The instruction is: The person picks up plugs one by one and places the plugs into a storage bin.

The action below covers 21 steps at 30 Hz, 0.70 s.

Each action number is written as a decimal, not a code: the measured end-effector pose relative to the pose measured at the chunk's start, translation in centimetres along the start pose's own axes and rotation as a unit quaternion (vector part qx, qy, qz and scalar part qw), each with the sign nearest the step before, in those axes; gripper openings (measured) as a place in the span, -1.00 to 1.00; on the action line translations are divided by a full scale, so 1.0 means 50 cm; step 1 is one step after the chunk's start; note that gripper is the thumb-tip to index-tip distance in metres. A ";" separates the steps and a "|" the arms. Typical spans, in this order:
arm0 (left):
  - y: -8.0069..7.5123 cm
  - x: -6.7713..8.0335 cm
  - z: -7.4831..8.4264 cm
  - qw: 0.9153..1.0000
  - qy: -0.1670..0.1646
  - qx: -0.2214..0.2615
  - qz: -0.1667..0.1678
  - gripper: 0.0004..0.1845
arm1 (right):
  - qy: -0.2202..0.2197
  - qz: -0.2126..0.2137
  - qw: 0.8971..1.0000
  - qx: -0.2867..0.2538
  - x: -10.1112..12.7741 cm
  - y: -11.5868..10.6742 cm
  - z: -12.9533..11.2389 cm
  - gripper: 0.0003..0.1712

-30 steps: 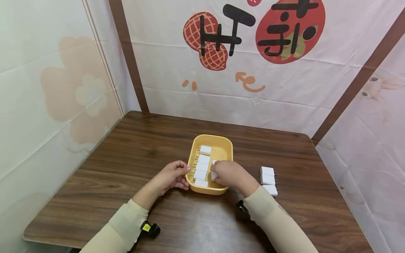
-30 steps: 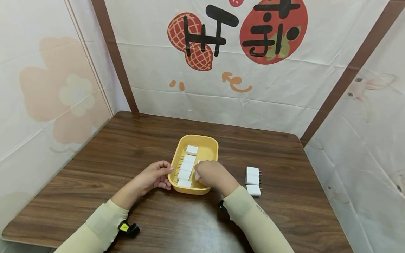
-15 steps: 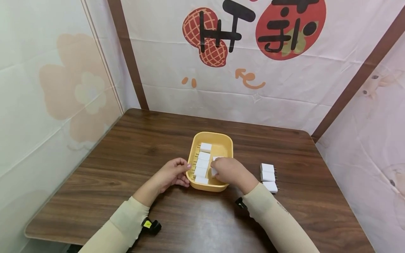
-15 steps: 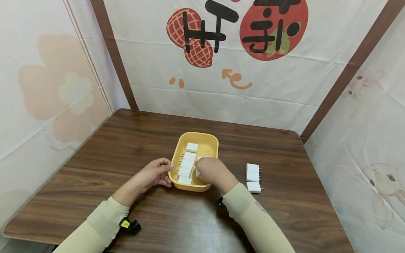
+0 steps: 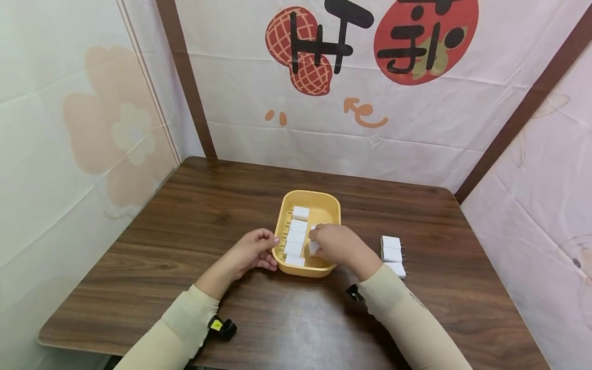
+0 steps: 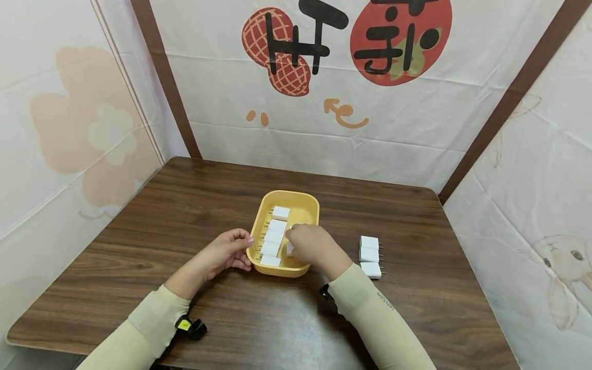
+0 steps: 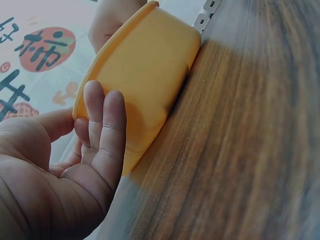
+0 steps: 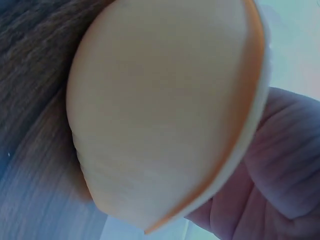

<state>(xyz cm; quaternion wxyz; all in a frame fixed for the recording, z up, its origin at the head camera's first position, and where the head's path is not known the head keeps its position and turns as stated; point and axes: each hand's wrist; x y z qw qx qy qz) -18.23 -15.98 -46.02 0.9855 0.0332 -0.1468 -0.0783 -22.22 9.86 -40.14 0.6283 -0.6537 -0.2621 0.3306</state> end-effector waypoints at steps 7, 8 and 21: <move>0.001 0.003 0.002 1.000 -0.001 -0.001 -0.001 -0.77 | 0.006 0.004 1.000 -0.018 0.015 -0.027 0.000 -0.67; 0.001 0.003 0.002 1.000 -0.001 -0.001 0.000 -0.77 | 0.008 0.004 1.000 -0.017 0.018 -0.030 0.000 -0.64; -0.002 0.005 -0.003 1.000 0.002 0.002 0.002 -0.80 | 0.021 0.051 0.998 0.007 0.061 -0.056 -0.005 -0.56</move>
Point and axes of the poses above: each hand's wrist, its own x-axis away from the middle knuckle, its own y-axis out of the palm, z = x × y, and after that the axes turned 8 degrees about z, right-handed
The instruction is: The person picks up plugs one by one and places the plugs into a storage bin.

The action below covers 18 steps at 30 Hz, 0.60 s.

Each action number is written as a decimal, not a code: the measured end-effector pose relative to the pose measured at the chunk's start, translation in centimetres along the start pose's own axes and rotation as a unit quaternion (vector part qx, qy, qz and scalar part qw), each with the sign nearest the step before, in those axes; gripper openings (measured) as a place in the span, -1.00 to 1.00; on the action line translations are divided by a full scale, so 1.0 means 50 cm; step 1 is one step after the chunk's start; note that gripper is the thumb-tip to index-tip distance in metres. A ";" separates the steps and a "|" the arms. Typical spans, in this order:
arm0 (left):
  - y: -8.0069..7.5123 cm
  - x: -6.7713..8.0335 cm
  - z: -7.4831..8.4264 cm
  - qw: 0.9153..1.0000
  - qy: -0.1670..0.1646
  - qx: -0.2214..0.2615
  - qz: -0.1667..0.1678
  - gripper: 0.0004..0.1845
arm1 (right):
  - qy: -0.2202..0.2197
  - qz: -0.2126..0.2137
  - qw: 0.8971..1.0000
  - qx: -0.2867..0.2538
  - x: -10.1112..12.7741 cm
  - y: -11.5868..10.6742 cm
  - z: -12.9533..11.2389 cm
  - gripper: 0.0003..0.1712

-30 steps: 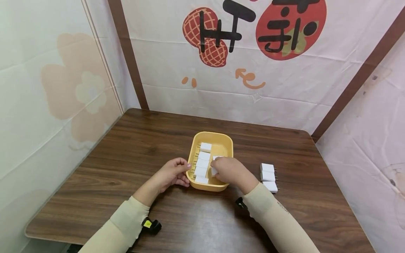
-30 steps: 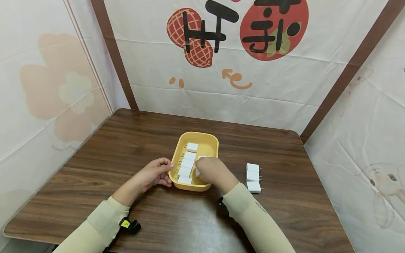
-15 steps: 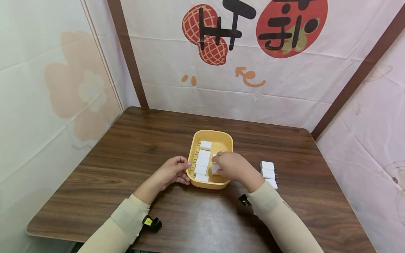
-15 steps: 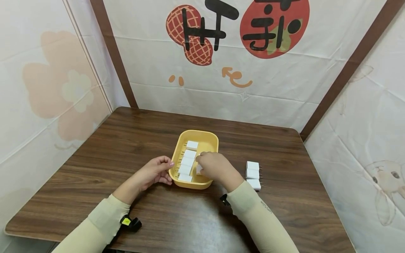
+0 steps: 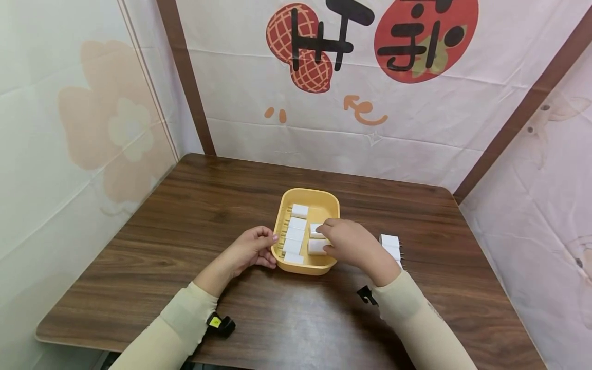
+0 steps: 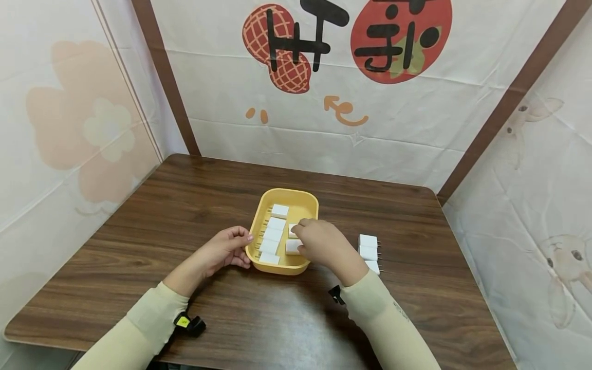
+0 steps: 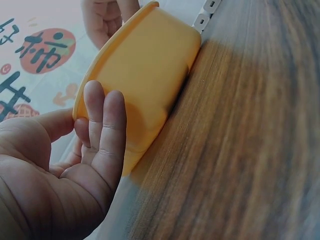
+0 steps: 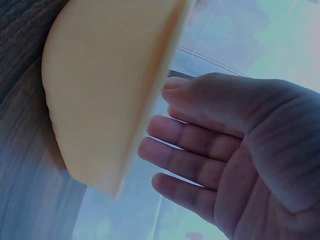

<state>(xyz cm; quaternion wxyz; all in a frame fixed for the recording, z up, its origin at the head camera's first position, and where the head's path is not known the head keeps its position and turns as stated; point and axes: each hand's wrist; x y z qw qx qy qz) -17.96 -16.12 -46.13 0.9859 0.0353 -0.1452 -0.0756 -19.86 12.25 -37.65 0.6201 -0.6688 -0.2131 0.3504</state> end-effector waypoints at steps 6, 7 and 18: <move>0.001 0.000 0.003 1.000 0.002 0.000 0.002 -0.77 | 0.013 0.023 1.000 0.000 0.025 -0.017 0.011 -0.55; 0.001 0.000 0.003 1.000 0.002 0.000 0.002 -0.77 | 0.017 0.026 1.000 -0.002 0.029 -0.018 0.014 -0.55; 0.000 -0.004 -0.001 1.000 0.003 0.002 -0.004 -0.76 | 0.028 0.042 0.999 -0.011 0.075 -0.032 0.037 -0.59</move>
Point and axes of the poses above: each hand's wrist, its own x-axis away from the middle knuckle, its own y-axis out of the palm, z = x × y, and after that the axes turned 8 degrees about z, right-handed
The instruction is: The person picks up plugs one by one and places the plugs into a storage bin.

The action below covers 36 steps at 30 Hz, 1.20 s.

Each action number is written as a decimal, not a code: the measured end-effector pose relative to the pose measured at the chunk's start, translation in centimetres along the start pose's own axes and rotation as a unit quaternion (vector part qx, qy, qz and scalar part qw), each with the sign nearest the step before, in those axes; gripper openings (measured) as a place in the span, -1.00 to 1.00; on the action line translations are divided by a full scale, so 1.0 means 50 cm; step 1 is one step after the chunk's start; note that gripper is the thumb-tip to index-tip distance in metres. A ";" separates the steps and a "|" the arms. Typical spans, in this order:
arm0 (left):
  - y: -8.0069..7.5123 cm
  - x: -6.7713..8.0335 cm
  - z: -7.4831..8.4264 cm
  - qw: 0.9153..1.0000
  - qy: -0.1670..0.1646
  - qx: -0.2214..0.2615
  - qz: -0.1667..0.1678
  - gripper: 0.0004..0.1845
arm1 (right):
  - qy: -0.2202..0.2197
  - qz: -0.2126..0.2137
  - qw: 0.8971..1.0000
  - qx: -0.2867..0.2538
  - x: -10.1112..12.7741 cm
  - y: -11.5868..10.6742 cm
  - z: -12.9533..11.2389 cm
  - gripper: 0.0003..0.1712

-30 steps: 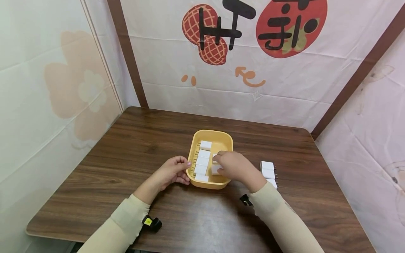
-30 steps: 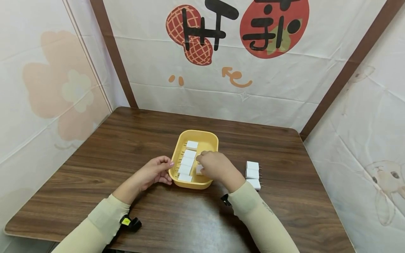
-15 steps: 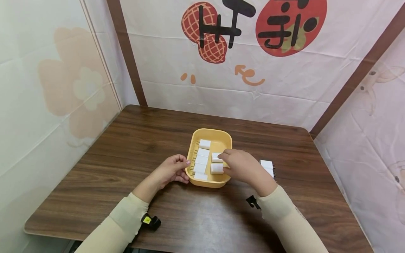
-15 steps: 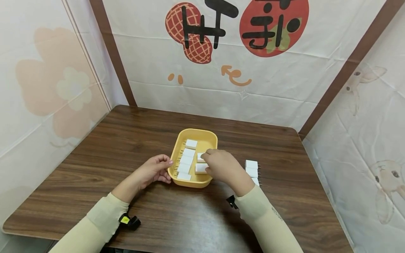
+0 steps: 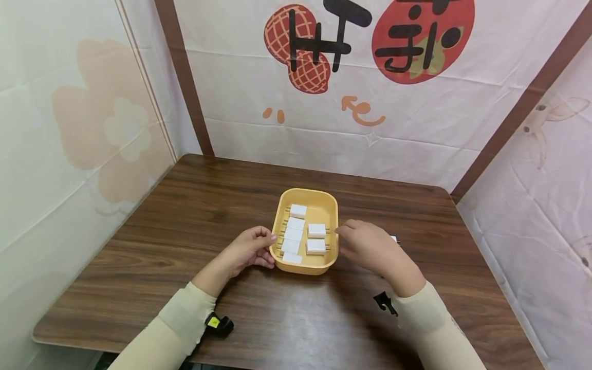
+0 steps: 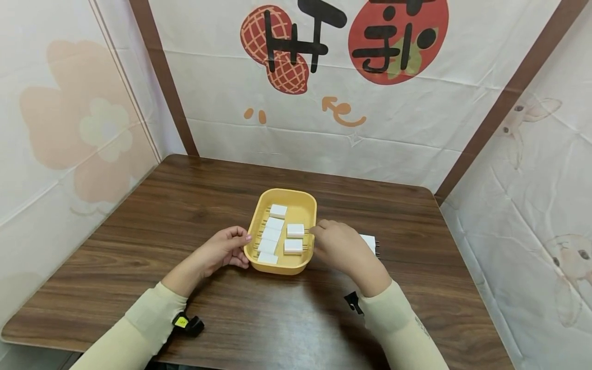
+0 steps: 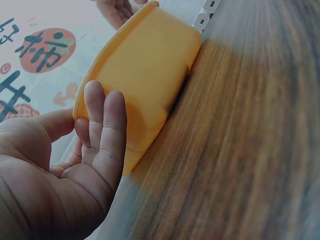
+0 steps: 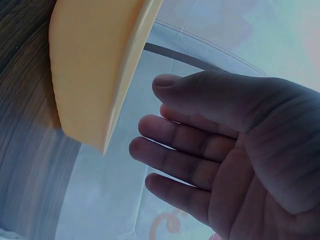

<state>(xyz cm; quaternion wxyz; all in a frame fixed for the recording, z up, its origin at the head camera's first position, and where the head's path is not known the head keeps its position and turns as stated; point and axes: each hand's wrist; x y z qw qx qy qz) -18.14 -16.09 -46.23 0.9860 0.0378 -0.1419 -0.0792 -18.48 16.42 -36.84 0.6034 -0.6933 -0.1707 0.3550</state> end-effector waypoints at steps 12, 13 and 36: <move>0.001 0.003 0.000 1.000 0.003 0.000 -0.001 -0.78 | 0.027 -0.025 0.999 0.007 0.053 -0.006 0.025 -0.53; 0.001 0.003 0.001 1.000 0.003 -0.001 -0.001 -0.77 | 0.032 -0.028 0.999 0.006 0.057 -0.006 0.027 -0.53; -0.005 -0.002 -0.004 1.000 0.003 -0.004 -0.003 -0.72 | 0.127 -0.094 0.987 -0.003 0.113 0.014 0.073 -0.78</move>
Point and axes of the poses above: each hand's wrist, its own x-axis away from the middle knuckle, its own y-axis out of the palm, z = x × y, and after that the axes turned 8 degrees about z, right-handed
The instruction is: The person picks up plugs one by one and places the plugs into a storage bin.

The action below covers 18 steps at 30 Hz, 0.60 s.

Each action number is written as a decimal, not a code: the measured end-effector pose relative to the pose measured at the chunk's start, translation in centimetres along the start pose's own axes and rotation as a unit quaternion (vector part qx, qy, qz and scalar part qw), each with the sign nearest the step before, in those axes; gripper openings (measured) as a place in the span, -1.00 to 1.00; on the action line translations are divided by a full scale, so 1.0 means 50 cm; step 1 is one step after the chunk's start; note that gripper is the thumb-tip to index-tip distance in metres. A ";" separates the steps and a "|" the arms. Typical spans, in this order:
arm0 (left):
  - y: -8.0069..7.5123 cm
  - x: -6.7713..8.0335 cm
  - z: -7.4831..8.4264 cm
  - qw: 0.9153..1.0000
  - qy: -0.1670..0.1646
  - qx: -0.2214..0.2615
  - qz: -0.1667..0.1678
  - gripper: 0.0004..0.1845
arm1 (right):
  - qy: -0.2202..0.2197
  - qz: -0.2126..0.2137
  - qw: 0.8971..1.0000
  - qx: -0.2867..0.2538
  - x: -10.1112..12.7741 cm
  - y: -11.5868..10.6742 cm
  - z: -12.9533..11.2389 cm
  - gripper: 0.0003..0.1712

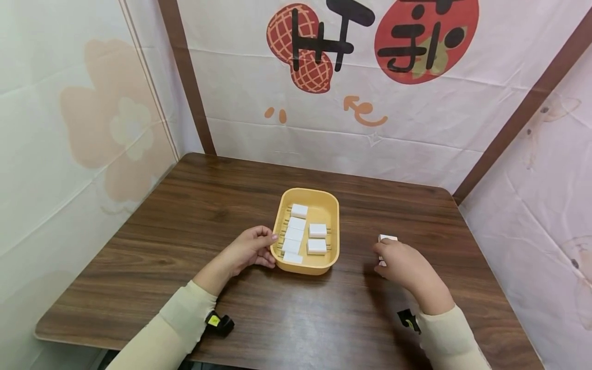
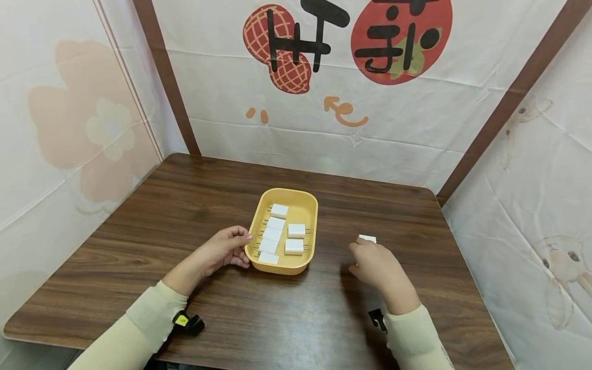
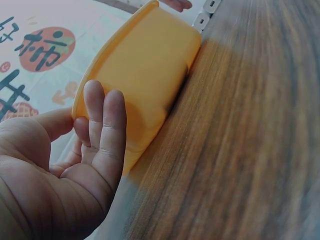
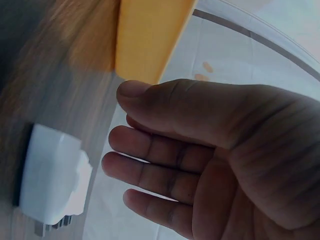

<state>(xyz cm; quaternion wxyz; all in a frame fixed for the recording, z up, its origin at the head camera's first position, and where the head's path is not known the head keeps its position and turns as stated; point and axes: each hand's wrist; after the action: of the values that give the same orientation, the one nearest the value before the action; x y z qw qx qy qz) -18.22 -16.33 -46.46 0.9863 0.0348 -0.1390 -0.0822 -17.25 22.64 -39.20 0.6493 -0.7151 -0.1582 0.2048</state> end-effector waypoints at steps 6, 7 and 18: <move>0.000 0.001 0.003 1.000 -0.006 0.003 -0.001 -0.71 | 0.009 -0.003 1.000 0.023 0.005 0.013 0.015 -0.84; 0.000 0.002 0.004 1.000 -0.007 0.003 -0.001 -0.71 | 0.011 -0.005 1.000 0.024 0.006 0.014 0.017 -0.85; 0.001 0.004 0.006 1.000 -0.008 0.002 0.000 -0.71 | 0.023 -0.026 0.999 0.014 0.012 0.024 0.029 -0.65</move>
<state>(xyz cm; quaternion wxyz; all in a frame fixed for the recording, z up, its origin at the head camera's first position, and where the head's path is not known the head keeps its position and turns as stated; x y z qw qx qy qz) -18.10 -16.31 -46.11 0.9849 0.0365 -0.1475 -0.0823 -17.51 24.03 -40.57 0.6679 -0.7059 -0.1593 0.1737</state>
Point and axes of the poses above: each hand's wrist, its own x-axis away from the middle knuckle, its own y-axis out of the palm, z = x × y, and after that the axes turned 8 degrees about z, right-handed
